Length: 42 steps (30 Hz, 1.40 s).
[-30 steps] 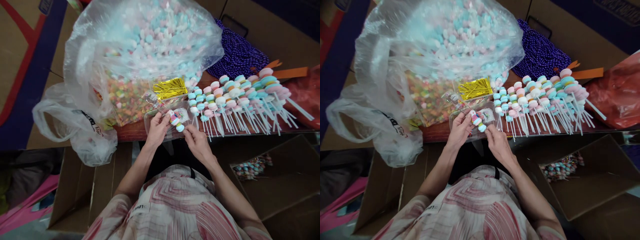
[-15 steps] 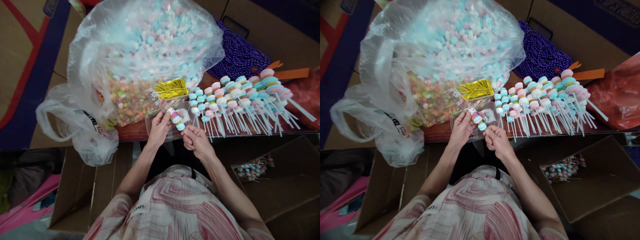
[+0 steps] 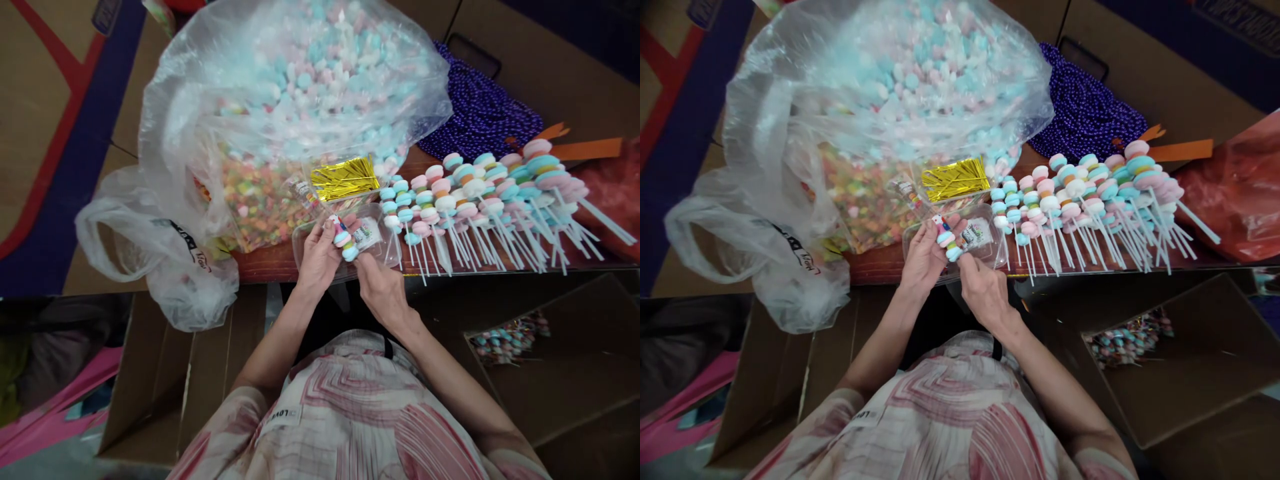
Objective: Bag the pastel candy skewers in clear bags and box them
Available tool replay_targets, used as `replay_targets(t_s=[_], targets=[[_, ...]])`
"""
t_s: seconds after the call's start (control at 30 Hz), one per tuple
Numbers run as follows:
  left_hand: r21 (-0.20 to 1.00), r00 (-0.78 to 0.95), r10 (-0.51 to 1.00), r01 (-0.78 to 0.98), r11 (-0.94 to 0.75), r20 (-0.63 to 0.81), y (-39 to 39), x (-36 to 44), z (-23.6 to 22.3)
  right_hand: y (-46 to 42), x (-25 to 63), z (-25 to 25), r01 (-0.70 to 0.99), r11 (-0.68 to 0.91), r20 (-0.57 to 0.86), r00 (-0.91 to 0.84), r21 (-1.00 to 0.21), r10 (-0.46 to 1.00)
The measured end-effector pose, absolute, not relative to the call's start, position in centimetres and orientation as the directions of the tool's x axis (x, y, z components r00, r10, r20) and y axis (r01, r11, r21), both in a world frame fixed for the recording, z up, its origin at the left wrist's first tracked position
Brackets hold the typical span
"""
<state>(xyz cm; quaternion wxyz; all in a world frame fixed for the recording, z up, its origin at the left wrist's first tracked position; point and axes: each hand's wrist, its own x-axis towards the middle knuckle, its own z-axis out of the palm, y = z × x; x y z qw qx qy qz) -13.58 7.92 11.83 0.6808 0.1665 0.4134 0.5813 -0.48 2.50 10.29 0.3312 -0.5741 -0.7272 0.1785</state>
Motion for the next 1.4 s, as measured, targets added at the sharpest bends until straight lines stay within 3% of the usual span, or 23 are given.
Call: replay_targets(t_s=[0.2,0.6,0.77,0.9,1.1,1.4], targets=[[0.699,-0.025,0.937,-0.673,0.241,-0.347,7.9,-13.4,11.8,2.6,-0.6,10.3,0.68,0.268,0.312,-0.059,-0.682,0.948],[0.706,0.038,0.931,-0.64,0.303,-0.364,7.7,-13.6,12.1,3.2,-0.6,10.5,0.515,0.318,0.25,-0.199,-0.796,0.948],[0.63,0.093,0.932,-0.713,0.307,-0.35,7.5,-13.1,12.4,3.6,-1.0,11.0,0.286,0.115,0.095,-0.083,-0.951,0.992],[0.589,0.119,0.926,-0.741,0.324,-0.359,7.8,-13.2,12.7,3.5,-1.0,11.1,0.138,-0.011,-0.021,-0.072,-0.99,0.997],[0.622,0.088,0.93,-0.72,0.307,-0.357,7.7,-13.4,12.0,3.5,-0.9,11.3,0.239,0.098,0.061,-0.159,-0.966,0.985],[0.638,0.095,0.933,-0.705,0.309,-0.347,6.8,-12.5,12.3,4.5,-1.9,12.1,0.385,0.102,0.177,0.163,-0.917,0.971]])
